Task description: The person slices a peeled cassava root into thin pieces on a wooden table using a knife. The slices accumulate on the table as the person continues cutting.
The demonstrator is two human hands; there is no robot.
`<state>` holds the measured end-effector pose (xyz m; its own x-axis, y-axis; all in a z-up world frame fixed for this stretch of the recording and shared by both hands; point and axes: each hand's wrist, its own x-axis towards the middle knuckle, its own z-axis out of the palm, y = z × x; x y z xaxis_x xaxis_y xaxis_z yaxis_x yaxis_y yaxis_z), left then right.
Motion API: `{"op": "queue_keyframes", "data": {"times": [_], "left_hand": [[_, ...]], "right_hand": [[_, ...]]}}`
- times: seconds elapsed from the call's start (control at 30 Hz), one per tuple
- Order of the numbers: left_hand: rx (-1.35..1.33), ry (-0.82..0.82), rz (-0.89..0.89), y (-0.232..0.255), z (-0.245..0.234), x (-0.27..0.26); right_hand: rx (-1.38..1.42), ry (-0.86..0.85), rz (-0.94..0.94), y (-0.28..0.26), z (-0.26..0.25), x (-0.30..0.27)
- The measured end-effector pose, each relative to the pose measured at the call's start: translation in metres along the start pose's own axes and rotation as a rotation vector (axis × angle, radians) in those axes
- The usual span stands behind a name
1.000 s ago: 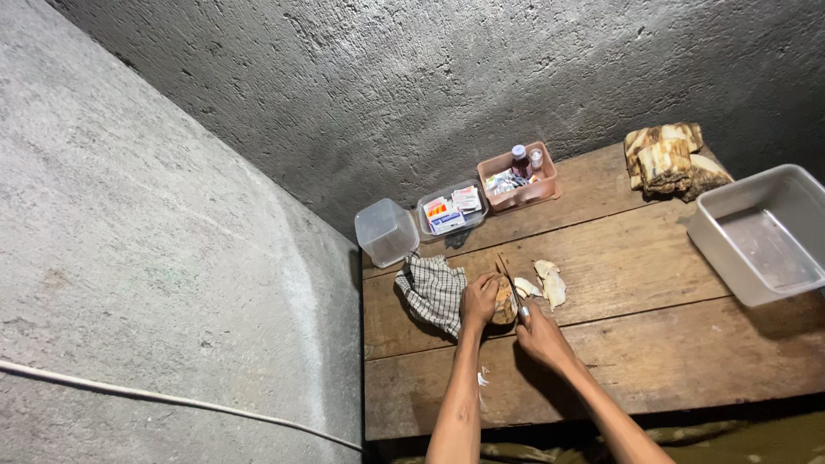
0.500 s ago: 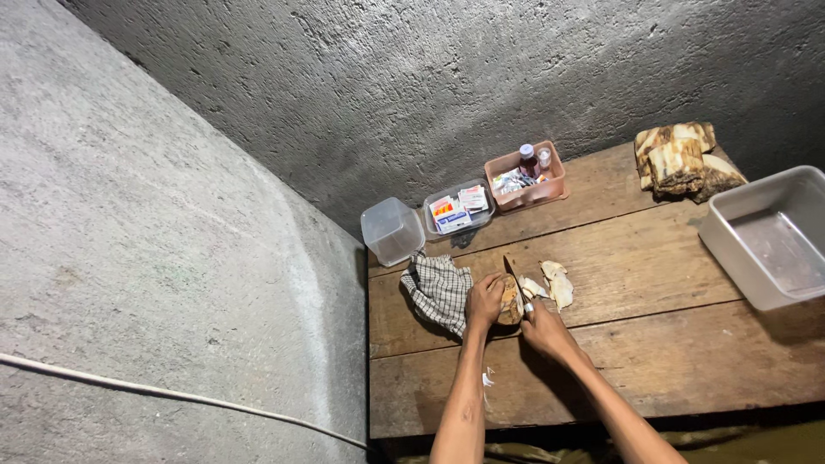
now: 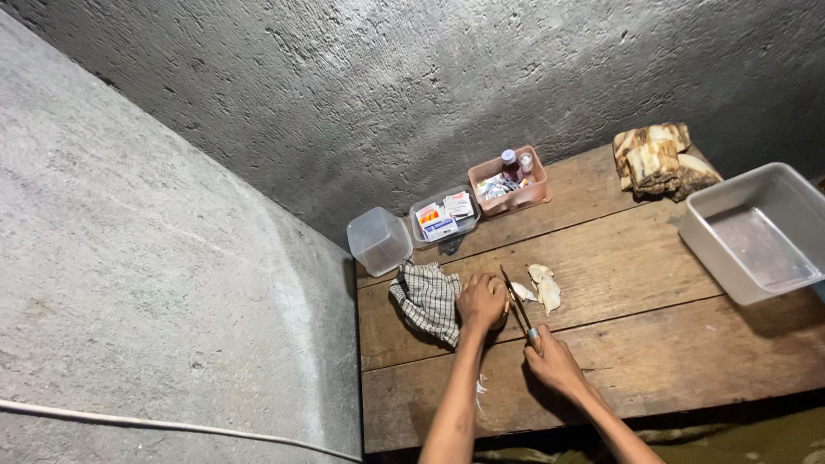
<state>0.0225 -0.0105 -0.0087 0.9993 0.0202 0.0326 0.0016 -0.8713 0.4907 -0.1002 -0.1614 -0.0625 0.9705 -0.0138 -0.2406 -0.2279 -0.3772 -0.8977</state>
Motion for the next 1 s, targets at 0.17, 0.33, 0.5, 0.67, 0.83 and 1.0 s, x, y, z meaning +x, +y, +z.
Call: {"op": "queue_keyframes", "data": {"times": [0.17,0.33,0.5,0.67,0.83,1.0], "left_hand": [[-0.027,0.061,-0.045,0.009,-0.004,-0.004],[-0.051,0.121,0.020,0.007,-0.005,-0.008],[-0.113,0.153,0.001,0.008,-0.005,-0.007],[-0.086,0.134,-0.006,0.004,-0.004,-0.007],[-0.109,0.092,-0.044,0.007,-0.008,-0.006],[-0.118,0.079,-0.054,0.007,-0.010,-0.007]], "right_hand": [[-0.026,0.017,-0.001,-0.005,0.008,0.010],[0.000,0.071,-0.088,0.005,0.025,0.056],[0.036,0.091,-0.073,0.023,0.032,0.066],[0.025,0.091,-0.013,0.017,0.031,0.033],[0.000,0.073,-0.005,-0.006,0.024,0.017],[-0.069,0.120,-0.061,-0.003,0.034,0.040]]}}
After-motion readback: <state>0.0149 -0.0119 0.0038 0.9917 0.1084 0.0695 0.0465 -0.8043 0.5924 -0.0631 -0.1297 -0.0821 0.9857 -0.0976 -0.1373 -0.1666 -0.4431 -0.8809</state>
